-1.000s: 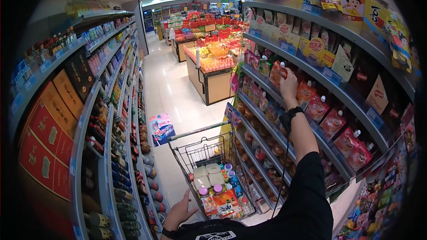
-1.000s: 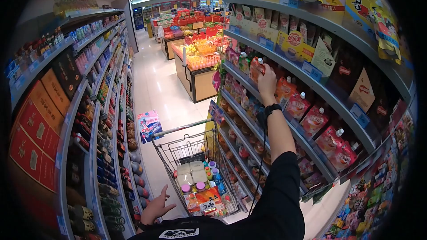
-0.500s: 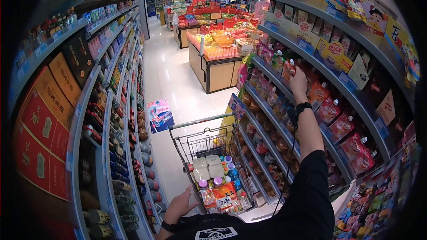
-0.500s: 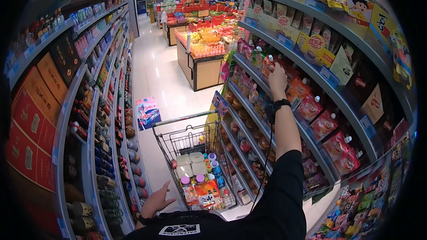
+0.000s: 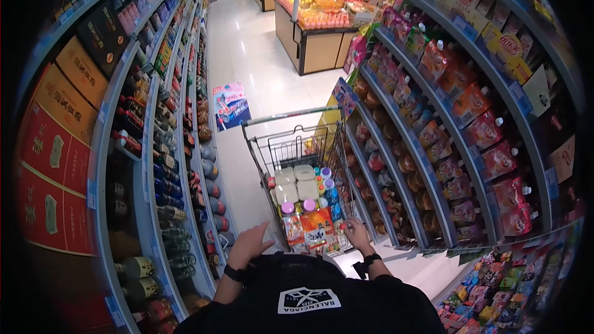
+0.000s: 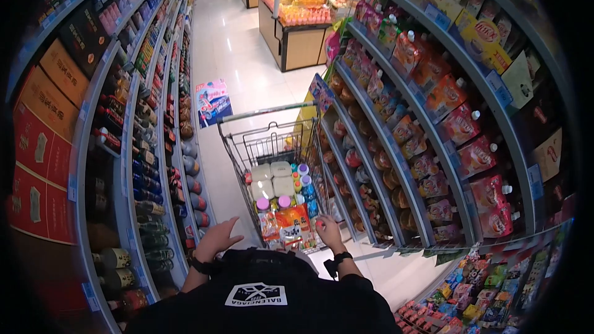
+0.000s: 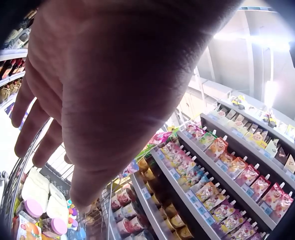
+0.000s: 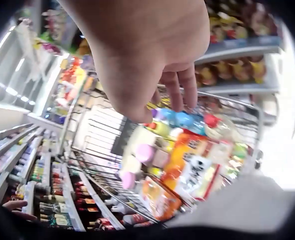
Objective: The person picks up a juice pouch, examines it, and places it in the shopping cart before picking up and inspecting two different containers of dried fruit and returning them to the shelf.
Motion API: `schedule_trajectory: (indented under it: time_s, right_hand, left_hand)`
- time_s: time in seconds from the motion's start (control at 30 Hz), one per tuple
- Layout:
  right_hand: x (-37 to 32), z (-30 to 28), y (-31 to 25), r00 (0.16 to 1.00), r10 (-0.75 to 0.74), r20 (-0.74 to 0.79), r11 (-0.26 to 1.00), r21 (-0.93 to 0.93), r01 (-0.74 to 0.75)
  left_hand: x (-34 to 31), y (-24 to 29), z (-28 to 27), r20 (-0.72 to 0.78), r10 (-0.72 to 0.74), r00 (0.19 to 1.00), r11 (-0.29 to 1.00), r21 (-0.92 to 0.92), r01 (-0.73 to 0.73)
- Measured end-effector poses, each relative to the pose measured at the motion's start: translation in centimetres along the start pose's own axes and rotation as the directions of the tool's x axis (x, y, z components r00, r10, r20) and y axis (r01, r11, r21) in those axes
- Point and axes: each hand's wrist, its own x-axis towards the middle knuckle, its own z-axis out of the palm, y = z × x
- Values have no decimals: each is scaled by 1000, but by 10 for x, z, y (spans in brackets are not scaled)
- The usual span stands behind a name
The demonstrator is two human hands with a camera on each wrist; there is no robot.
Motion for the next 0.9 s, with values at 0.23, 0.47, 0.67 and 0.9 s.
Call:
schedule_trajectory:
  time_s: [0.23,0.47,0.67,0.9]
  right_hand:
    - [-217,69,74,414,839,354,230,459,-858]
    - [-317,75,76,93,971,219,-135,829,-543]
    - [-304,62,67,128,969,209,-113,844,-524]
    - [-270,55,20,165,983,77,5,895,-446]
  left_hand:
    - [7,27,8,139,-37,990,999,-22,41]
    - [12,40,36,288,-19,958,999,43,7]
    - [34,51,38,324,48,945,999,4,-52]
    - [109,-12,109,174,318,932,948,-41,-315]
